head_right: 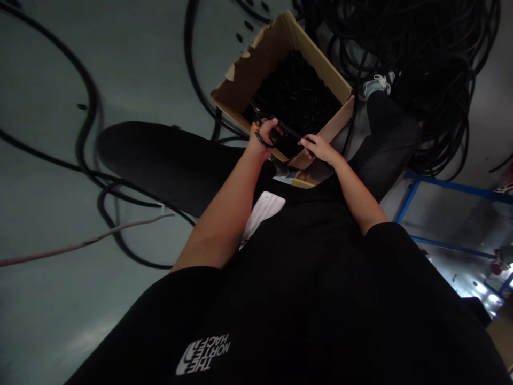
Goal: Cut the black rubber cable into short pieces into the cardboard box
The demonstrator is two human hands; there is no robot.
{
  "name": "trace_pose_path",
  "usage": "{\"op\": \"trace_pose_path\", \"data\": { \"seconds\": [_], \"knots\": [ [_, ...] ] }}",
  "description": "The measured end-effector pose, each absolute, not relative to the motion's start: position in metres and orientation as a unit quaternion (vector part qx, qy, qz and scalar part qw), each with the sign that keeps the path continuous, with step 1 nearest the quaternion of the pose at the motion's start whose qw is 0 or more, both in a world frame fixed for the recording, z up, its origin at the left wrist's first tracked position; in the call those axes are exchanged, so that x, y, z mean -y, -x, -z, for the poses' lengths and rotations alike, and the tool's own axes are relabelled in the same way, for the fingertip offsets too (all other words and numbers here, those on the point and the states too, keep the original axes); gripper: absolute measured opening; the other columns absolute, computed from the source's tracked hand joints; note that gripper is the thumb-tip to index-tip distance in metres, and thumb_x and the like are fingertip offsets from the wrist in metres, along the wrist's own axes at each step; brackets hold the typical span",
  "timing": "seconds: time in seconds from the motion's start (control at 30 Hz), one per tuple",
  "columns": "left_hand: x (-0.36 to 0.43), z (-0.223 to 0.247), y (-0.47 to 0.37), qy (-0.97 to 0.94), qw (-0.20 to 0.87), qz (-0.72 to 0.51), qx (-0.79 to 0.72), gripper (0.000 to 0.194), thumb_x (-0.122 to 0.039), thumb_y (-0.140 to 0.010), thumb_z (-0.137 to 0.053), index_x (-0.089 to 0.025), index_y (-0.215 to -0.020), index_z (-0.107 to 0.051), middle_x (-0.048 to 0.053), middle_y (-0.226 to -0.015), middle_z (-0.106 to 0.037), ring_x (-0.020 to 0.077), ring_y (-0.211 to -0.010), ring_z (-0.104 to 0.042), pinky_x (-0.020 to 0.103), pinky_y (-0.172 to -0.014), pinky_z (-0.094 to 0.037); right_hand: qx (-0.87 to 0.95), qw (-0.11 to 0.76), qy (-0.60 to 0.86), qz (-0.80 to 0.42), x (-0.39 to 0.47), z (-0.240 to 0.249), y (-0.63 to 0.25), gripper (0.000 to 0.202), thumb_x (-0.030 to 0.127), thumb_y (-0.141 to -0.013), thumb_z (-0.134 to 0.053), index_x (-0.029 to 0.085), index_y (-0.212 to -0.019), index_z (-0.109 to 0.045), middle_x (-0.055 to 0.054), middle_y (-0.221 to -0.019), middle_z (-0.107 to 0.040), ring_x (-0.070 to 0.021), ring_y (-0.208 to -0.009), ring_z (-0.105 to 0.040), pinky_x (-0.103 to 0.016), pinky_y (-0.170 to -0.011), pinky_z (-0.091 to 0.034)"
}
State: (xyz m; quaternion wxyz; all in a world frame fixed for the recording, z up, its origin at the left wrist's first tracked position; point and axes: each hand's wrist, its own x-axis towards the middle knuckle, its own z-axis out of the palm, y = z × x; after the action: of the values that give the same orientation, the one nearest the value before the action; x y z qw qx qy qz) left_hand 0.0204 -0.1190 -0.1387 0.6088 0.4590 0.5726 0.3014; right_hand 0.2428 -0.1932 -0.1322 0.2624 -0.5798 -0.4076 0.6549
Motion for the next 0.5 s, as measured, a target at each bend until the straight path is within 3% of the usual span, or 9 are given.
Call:
{"op": "trace_pose_path", "data": {
  "seconds": [0.1,0.3,0.5],
  "knots": [
    [0.117,0.137,-0.022,-0.429,0.635,-0.307,-0.565,0.052,-0.077,-0.103,-0.089,-0.027,-0.111,-0.079,0.008,-0.097,-0.081,0.0330,-0.109,-0.088,0.043,-0.094,-0.071,0.413,0.279,0.612,-0.614,0.191,0.133,-0.250,0.080,0.106,-0.112,-0.079,0.026,-0.113,-0.074,0.005,-0.074,-0.058,-0.0170,-0.063,-0.061,-0.034,-0.064,-0.067],
    [0.123,0.141,-0.027,-0.474,0.632,-0.197,-0.580,0.036,-0.044,-0.089,-0.096,-0.026,-0.117,-0.079,0.004,-0.094,-0.077,0.0295,-0.106,-0.083,0.044,-0.107,-0.071,0.427,0.315,0.629,-0.568,0.188,0.130,-0.259,0.092,0.116,-0.106,-0.074,0.025,-0.125,-0.081,0.005,-0.075,-0.057,-0.0190,-0.067,-0.066,-0.036,-0.068,-0.069],
    [0.124,0.143,-0.020,-0.552,0.592,-0.107,-0.577,0.033,-0.038,-0.088,-0.101,-0.025,-0.100,-0.073,0.007,-0.090,-0.074,0.0389,-0.113,-0.082,0.055,-0.116,-0.068,0.438,0.309,0.622,-0.570,0.189,0.140,-0.264,0.093,0.116,-0.103,-0.077,0.025,-0.124,-0.082,0.005,-0.075,-0.054,-0.0187,-0.069,-0.063,-0.035,-0.070,-0.065]
  ]
}}
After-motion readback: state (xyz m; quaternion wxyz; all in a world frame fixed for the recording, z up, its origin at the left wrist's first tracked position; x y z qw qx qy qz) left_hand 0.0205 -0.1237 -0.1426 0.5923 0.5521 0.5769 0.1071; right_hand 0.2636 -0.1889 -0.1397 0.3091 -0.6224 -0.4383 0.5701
